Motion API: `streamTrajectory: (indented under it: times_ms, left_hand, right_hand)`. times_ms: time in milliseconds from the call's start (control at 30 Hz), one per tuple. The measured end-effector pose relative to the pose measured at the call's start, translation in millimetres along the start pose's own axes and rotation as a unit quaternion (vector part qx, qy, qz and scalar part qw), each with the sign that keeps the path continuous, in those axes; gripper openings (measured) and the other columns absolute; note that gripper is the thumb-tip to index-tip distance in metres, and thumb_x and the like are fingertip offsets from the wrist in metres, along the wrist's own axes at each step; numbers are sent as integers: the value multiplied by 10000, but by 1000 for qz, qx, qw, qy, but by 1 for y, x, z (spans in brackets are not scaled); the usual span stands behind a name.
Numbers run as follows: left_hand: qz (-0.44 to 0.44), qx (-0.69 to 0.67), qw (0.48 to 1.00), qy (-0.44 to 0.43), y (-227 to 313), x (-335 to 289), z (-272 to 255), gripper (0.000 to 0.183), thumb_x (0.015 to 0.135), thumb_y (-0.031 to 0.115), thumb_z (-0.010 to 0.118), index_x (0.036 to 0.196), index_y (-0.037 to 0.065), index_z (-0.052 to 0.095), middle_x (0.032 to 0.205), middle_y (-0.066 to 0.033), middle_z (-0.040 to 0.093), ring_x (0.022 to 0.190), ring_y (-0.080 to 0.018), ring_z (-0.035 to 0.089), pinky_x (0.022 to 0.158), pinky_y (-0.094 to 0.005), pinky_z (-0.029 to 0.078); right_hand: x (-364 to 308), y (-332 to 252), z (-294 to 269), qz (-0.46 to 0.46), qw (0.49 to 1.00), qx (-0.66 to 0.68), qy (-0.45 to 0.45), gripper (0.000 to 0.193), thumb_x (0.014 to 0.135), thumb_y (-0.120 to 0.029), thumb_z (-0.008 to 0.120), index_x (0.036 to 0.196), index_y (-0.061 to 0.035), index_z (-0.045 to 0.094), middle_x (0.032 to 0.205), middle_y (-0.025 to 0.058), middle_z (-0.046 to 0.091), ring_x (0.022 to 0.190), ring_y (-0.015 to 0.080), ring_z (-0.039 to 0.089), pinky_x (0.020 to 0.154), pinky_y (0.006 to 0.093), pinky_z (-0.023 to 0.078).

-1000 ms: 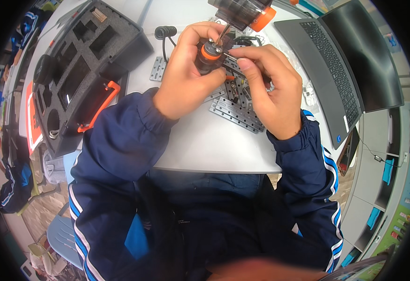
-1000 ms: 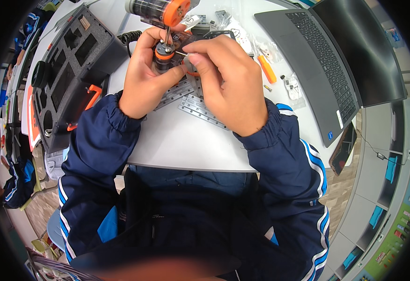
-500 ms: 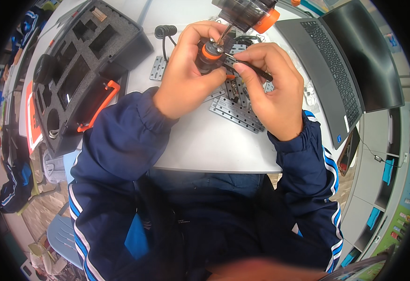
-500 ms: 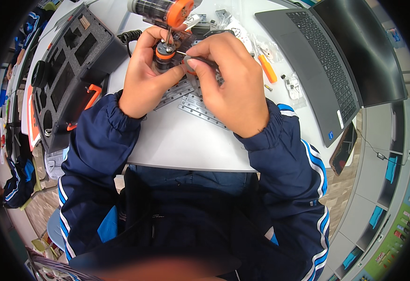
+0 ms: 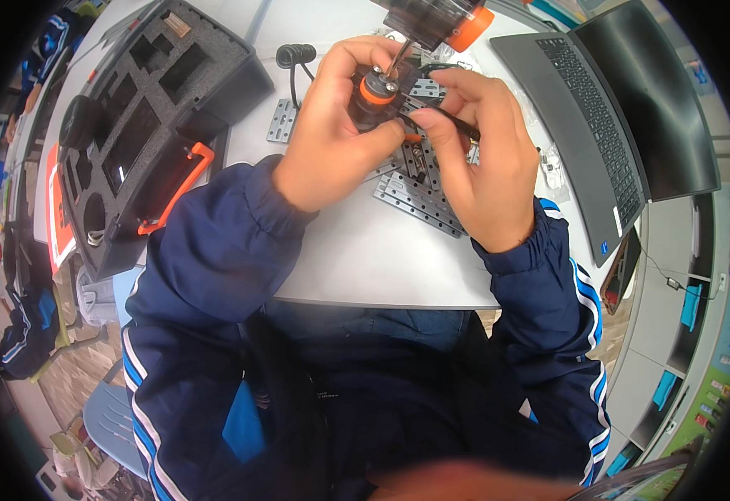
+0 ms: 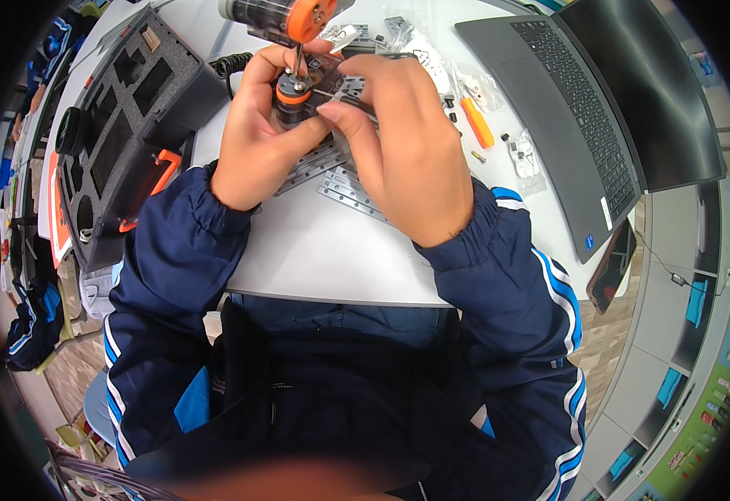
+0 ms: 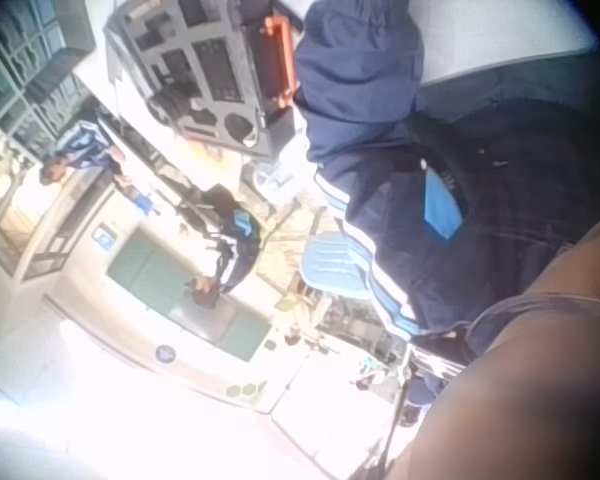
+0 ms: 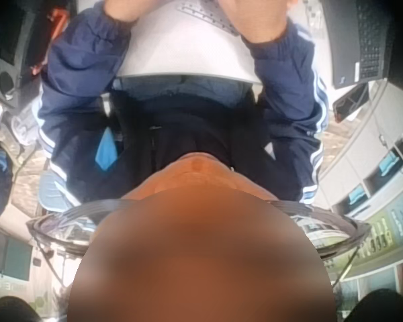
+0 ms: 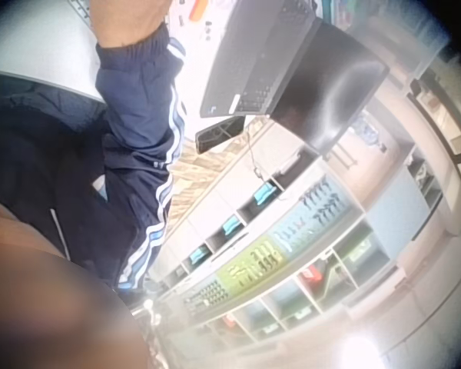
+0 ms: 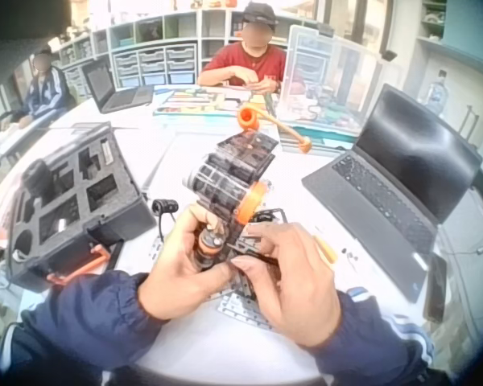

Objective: The person assembles a small electronic device using a screwdriver and pliers. They tighten screws on a motor housing, attach metal brackets, and connect wires to a circuit board. The person handles multiple small parts and tools on a white table.

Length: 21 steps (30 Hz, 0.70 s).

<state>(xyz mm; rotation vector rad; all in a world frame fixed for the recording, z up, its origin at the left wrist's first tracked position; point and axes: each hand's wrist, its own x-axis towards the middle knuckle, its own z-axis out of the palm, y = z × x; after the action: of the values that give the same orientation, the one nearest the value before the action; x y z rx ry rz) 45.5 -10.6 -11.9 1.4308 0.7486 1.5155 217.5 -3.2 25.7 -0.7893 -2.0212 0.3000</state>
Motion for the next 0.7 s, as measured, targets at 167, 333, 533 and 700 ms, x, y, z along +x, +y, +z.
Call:
streamTrajectory:
  times_ms: [167, 333, 533, 700]
  left_hand:
    - [5, 38, 999, 13, 3, -1, -4, 506, 820, -150, 637, 1230, 57, 425, 1435, -109, 471, 1272, -174, 535, 1013, -311, 489]
    - [11, 31, 999, 13, 2, 0, -6, 490, 821, -156, 634, 1220, 46, 433, 1435, -108, 471, 1277, -177, 534, 1028, -318, 484]
    - [14, 35, 999, 11, 1, 0, -5, 489, 825, -154, 635, 1221, 45, 428, 1428, -114, 476, 1278, -178, 531, 1034, -315, 479]
    - [12, 41, 999, 13, 3, 0, -5, 497, 821, -157, 636, 1220, 51, 423, 1429, -115, 477, 1273, -172, 529, 1029, -309, 474]
  right_hand:
    - [3, -2, -3, 72, 997, 28, -17, 103, 958, -82, 647, 973, 17, 622, 855, 149, 627, 710, 315, 637, 625, 334, 498]
    - [3, -2, -6, 119, 989, 64, -55, 95, 936, -58, 665, 925, 13, 604, 800, 115, 632, 679, 236, 647, 603, 310, 501]
    - [2, -1, -5, 122, 988, 88, -41, 114, 931, -74, 681, 950, 5, 600, 793, 103, 637, 668, 194, 645, 588, 292, 496]
    - [2, 0, -3, 140, 980, 126, -71, 127, 954, -106, 666, 948, -7, 587, 766, 113, 648, 668, 221, 656, 596, 302, 496]
